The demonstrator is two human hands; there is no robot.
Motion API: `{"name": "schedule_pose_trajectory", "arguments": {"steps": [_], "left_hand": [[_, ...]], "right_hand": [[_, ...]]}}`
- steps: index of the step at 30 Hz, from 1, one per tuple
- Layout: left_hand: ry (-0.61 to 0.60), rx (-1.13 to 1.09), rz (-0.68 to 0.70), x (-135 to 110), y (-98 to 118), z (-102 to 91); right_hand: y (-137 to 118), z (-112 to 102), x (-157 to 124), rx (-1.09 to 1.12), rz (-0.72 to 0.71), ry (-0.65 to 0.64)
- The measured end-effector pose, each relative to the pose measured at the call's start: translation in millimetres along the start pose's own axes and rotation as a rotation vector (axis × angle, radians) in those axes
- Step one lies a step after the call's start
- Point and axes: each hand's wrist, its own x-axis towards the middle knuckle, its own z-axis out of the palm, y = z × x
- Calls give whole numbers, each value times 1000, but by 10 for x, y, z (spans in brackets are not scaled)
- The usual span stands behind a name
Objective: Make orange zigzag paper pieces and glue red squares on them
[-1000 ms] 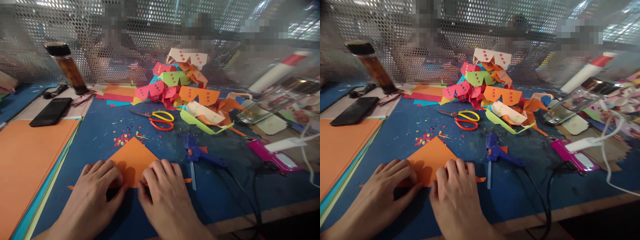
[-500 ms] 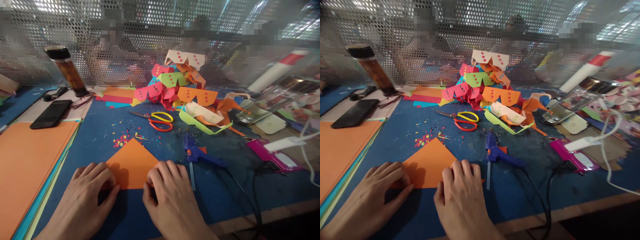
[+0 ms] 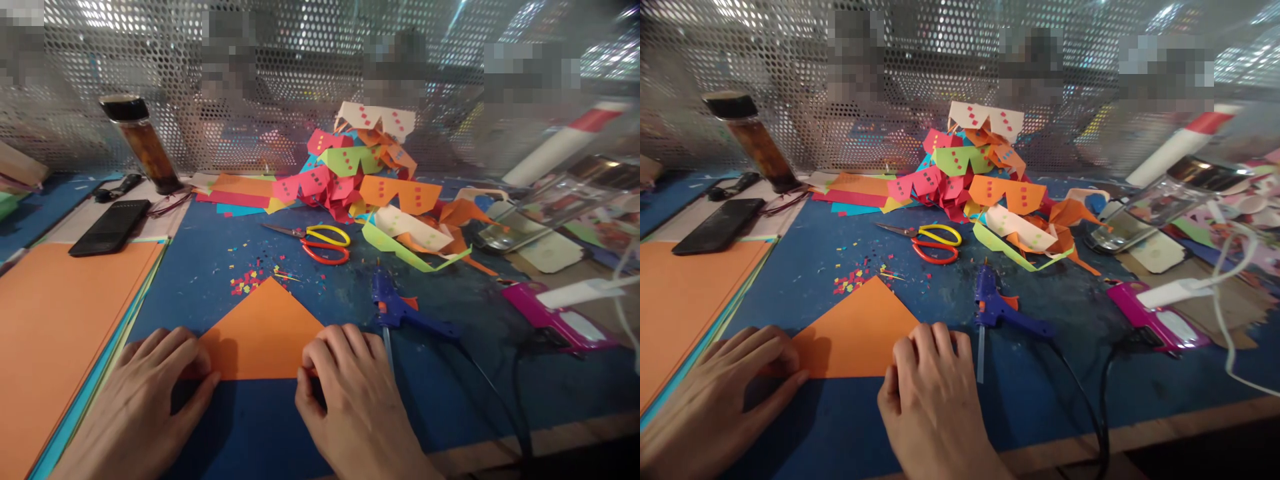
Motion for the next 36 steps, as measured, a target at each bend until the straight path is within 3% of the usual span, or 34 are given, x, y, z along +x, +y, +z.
{"name": "schedule_pose_trajectory", "arguments": {"steps": [15, 30, 36], "left_hand": [[-23, 4, -84, -95, -200, -63], [43, 8, -132, -133, -268, -123], [42, 2, -150, -172, -407, -83]], "right_hand": [[34, 10, -19, 5, -22, 22], [94, -55, -34, 26, 5, -4], [155, -83, -79, 20, 22, -8]]}}
